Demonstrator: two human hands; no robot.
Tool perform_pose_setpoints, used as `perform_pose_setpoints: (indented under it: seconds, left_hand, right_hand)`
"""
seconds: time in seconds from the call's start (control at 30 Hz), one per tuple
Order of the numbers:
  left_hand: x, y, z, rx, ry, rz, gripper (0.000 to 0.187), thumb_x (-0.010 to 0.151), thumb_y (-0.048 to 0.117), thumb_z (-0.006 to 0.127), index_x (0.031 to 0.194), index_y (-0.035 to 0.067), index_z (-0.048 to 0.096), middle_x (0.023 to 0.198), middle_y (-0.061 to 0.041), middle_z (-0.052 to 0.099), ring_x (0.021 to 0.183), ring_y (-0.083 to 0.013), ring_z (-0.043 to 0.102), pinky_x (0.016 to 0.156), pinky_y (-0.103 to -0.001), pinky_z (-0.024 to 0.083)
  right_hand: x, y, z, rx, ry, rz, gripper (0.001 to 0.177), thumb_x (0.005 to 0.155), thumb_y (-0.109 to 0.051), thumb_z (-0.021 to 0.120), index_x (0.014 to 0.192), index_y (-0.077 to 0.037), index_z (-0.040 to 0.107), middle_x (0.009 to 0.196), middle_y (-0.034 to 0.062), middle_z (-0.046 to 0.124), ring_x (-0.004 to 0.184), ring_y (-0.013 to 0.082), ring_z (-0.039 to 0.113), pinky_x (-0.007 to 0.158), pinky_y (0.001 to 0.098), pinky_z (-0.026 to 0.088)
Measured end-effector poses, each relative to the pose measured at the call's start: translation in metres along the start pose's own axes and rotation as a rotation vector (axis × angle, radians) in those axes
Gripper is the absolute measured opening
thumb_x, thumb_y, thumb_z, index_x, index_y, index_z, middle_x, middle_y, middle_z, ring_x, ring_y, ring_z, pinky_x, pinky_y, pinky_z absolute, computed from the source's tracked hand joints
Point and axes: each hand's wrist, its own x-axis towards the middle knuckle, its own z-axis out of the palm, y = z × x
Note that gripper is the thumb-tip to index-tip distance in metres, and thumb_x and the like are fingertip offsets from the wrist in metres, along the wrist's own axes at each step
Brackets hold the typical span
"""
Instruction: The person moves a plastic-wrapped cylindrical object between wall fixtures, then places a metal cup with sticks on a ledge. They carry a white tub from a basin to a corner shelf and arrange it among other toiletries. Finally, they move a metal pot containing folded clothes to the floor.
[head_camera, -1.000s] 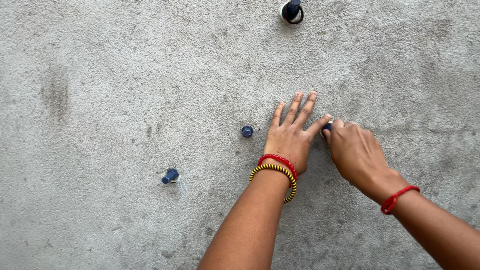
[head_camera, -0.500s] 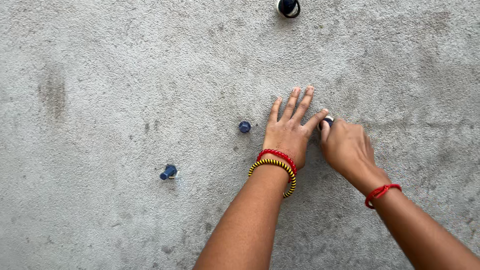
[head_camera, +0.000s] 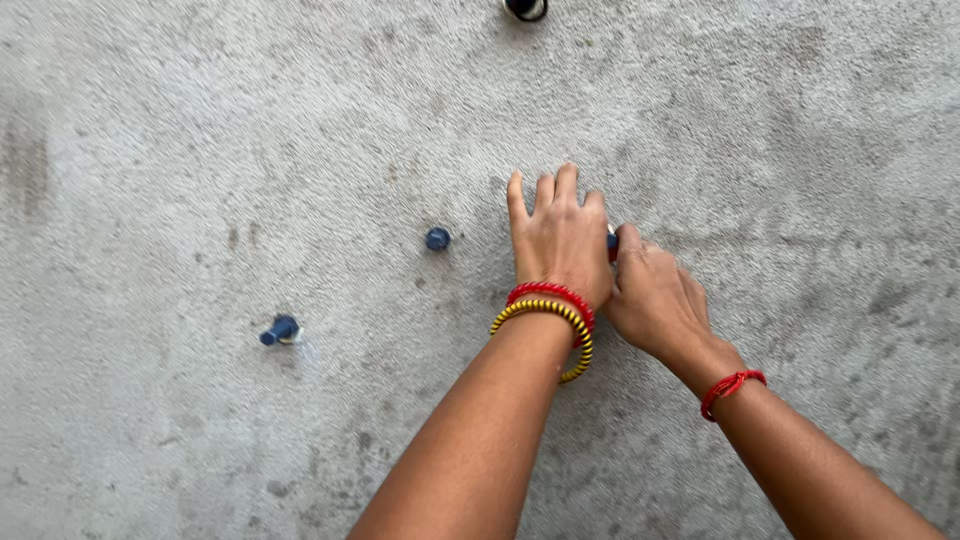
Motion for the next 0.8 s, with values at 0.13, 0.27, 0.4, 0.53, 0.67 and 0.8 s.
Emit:
perform_pose_setpoints:
  seconds: [0.13, 0.27, 0.4, 0.53, 0.67, 0.8]
  left_hand:
    - [0.0, 0.028, 0.003, 0.07, 0.119, 0.13, 0.056, 0.081, 0.033, 0.076, 0.131, 0.013, 0.06, 0.15, -0.015, 0.046, 0.148, -0.0276, 0.033, 0.126, -0.054, 0.012]
    - [-0.016, 0.062, 0.017, 0.109, 0.151, 0.327, 0.068, 0.073, 0.034, 0.079, 0.134, 0.014, 0.057, 0.154, -0.012, 0.044, 0.149, -0.0258, 0.031, 0.125, -0.05, 0.015]
    - [-0.03, 0.1, 0.041, 0.024, 0.092, 0.348, 0.077, 0.072, 0.039, 0.08, 0.139, 0.015, 0.052, 0.158, -0.012, 0.037, 0.151, -0.0259, 0.027, 0.125, -0.05, 0.015]
    - [-0.046, 0.134, 0.064, 0.017, 0.064, 0.367, 0.073, 0.077, 0.038, 0.078, 0.14, 0.015, 0.05, 0.16, -0.012, 0.034, 0.152, -0.0261, 0.026, 0.125, -0.049, 0.016]
    - [-0.066, 0.166, 0.087, 0.008, -0.054, 0.433, 0.074, 0.076, 0.037, 0.079, 0.141, 0.016, 0.05, 0.16, -0.011, 0.034, 0.152, -0.0257, 0.025, 0.123, -0.048, 0.018]
    - [-0.08, 0.199, 0.113, -0.006, -0.175, 0.488, 0.071, 0.079, 0.037, 0.078, 0.141, 0.016, 0.051, 0.16, -0.011, 0.035, 0.154, -0.0243, 0.024, 0.125, -0.048, 0.018]
  right_hand:
    - [-0.013, 0.022, -0.006, -0.026, 0.005, 0.045, 0.06, 0.082, -0.022, 0.075, 0.131, -0.003, 0.044, 0.113, 0.024, 0.067, 0.102, 0.0438, 0.067, 0.08, 0.0557, 0.054]
    - [-0.027, 0.062, -0.018, -0.053, 0.065, 0.093, 0.068, 0.081, -0.018, 0.076, 0.14, -0.011, 0.043, 0.113, 0.0215, 0.068, 0.099, 0.0437, 0.067, 0.078, 0.0553, 0.054]
    - [-0.048, 0.115, -0.017, -0.1, 0.045, 0.113, 0.064, 0.076, -0.02, 0.077, 0.132, -0.011, 0.049, 0.102, 0.0163, 0.073, 0.096, 0.039, 0.07, 0.076, 0.0523, 0.055]
    - [-0.071, 0.174, -0.008, -0.19, -0.008, 0.227, 0.024, 0.099, -0.031, 0.061, 0.111, -0.011, 0.065, 0.096, 0.0134, 0.077, 0.093, 0.036, 0.072, 0.078, 0.0514, 0.055]
    - [-0.098, 0.238, -0.004, -0.305, -0.034, 0.32, 0.028, 0.098, -0.036, 0.062, 0.106, -0.01, 0.069, 0.097, 0.0132, 0.076, 0.095, 0.0353, 0.072, 0.077, 0.0505, 0.056]
    - [-0.126, 0.3, -0.008, -0.316, -0.117, 0.485, 0.03, 0.095, -0.038, 0.067, 0.108, -0.011, 0.072, 0.1, 0.0109, 0.078, 0.098, 0.0333, 0.074, 0.084, 0.0481, 0.058]
